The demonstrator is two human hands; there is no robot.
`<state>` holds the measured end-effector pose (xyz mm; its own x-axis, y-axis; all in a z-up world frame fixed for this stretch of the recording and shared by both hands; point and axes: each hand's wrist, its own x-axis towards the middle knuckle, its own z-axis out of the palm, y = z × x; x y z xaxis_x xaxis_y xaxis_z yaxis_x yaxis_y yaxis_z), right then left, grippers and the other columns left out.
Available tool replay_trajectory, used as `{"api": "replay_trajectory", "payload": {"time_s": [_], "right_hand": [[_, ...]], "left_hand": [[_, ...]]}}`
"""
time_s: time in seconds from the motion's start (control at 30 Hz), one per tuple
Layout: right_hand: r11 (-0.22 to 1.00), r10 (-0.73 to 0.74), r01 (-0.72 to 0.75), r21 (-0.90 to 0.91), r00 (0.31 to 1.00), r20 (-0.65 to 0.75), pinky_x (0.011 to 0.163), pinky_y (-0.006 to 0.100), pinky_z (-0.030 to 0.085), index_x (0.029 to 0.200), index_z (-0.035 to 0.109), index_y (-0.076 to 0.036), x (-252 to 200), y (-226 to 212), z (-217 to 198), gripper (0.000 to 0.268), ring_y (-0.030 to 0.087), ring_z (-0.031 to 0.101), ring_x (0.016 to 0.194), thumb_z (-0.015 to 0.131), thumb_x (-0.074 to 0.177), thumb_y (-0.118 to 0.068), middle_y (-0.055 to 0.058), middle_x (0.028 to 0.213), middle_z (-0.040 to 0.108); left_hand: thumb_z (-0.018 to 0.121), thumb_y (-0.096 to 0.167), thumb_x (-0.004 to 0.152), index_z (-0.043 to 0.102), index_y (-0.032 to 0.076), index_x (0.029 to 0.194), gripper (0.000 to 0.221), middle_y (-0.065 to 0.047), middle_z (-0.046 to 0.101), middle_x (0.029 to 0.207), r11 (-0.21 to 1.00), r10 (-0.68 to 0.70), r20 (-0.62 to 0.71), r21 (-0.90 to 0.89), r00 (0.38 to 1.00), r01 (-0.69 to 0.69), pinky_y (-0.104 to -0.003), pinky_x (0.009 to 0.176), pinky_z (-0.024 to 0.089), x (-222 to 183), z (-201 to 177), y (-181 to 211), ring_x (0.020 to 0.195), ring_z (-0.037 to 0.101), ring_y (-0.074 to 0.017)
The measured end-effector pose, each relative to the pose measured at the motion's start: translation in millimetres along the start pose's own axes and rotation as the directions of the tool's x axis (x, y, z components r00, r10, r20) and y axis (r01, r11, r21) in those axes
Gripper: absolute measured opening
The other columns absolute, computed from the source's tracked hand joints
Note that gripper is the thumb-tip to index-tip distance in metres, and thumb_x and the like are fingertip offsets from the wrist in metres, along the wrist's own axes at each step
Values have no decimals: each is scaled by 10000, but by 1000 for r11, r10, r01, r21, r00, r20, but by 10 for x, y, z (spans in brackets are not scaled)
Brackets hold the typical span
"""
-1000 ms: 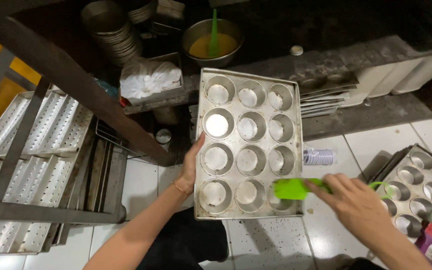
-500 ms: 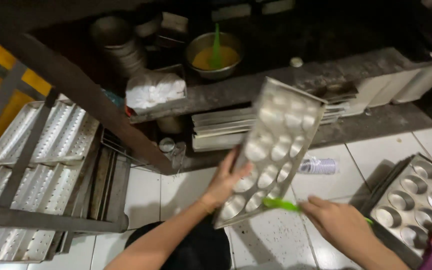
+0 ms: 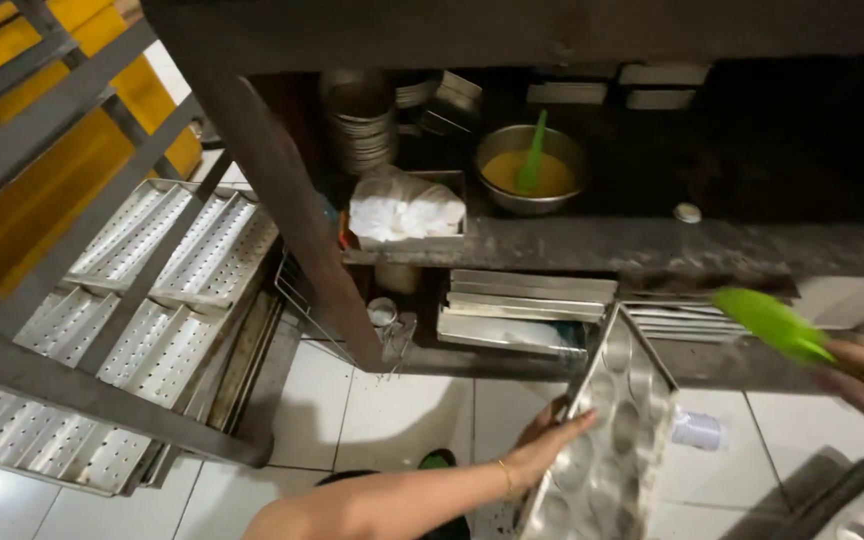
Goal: Scraping and scrubbing cupcake baking trays using a spatula and a scouring pad.
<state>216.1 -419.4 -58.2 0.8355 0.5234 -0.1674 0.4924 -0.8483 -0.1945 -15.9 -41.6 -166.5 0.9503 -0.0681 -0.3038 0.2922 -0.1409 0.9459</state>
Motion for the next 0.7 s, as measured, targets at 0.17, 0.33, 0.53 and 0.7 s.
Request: {"api": "replay_trajectory", "payload": {"time_s": [0.17,0.33,0.53,0.7], "right_hand": [[952,-306,288,-103,883,-357,737,456,537,1422,604,-242,861,-2703,-322,545,340,643,852,599,888,-132,147,955,590],[829,-554,369,-419,639,-533,837,419,524,1396,613,-157,1835,-2880,33,579,306,615,979,593,825,-67,123,984,586],[913,-405,316,-260,609,-682,898,429,502,1238,651,-83,1292,-2605,136,297,333,617,1020,596,978,-218,146,1052,612],[966,15,58,254,961,-275,950,453,506,1119,688,-138,1430,-1861,1871,299,341,661,1073,507,1060,-369,113,1188,678]], "left_hand": [[582,740,806,298,193,1625,1024,-64,382,1609,884,-255,116,-374,960,280,-416,1177,277,-36,112,-195,1469,311,-218],[597,779,790,313,152,1592,1057,-69,391,1634,835,-293,103,-457,950,307,-394,1206,289,80,141,-673,1502,345,-244],[532,794,786,321,221,1607,1023,2,359,1655,751,-522,65,-436,850,495,-427,1224,257,-95,-137,-664,1524,308,-216],[517,769,794,306,260,1609,984,11,364,1654,730,-592,16,-412,806,545,-465,1229,260,-68,-312,-852,1527,317,-231]]}}
